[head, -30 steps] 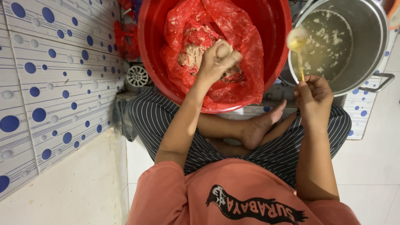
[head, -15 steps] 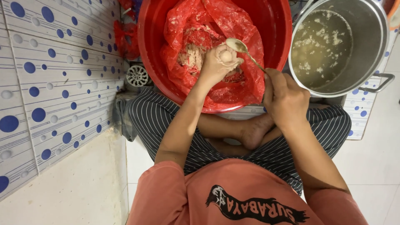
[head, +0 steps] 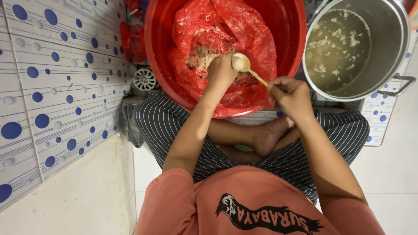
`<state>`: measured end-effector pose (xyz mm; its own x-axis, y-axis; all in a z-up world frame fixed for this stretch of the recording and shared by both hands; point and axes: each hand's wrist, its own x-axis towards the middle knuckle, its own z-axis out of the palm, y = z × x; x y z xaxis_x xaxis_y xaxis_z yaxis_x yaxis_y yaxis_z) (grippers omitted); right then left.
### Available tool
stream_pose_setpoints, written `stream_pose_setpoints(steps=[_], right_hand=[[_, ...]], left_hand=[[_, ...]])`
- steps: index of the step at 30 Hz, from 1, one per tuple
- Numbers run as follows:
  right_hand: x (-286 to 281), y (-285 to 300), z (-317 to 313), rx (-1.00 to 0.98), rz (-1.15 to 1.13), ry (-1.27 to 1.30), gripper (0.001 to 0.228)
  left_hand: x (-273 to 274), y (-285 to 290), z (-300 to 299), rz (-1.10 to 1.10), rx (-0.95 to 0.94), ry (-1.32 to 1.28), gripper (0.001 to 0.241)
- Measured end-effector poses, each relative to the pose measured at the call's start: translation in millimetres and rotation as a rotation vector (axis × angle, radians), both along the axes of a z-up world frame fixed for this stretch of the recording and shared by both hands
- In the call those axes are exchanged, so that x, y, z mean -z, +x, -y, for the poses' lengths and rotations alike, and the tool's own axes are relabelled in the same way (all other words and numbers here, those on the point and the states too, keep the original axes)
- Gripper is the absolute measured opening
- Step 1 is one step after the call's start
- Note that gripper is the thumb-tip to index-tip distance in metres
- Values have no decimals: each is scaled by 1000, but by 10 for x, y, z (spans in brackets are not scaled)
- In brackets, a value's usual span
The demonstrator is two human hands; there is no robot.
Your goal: A person is manually forming meatballs by squeezing meat dough through their hand and using a spoon to scoop the balls into a pot of boiling water.
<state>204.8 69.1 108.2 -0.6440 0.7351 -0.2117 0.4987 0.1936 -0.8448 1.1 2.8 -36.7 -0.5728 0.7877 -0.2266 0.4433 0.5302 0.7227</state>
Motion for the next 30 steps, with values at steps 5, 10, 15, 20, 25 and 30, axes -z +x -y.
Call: stream_pose_setpoints(steps=[5, 10, 15, 20, 25, 30], right_hand=[[-456, 225, -121, 226, 30, -363, 16], [-129, 950, -807, 389, 46, -267, 6], [999, 1706, -1610, 170, 369, 479, 19], [1504, 1746, -1783, 125, 365, 529, 16], [1427, 1745, -1886, 185, 452, 512, 16], [1536, 1935, -1970, 53, 662, 489, 24]], left_hand=[[259, -26, 15, -115, 93, -183, 19], [154, -80, 10, -78, 100, -202, 20], [114, -75, 38, -3, 70, -265, 29], [119, -111, 70, -51, 92, -282, 22], [-32, -218, 96, -25, 16, -314, 50], [-204, -246, 71, 0, 127, -425, 35]])
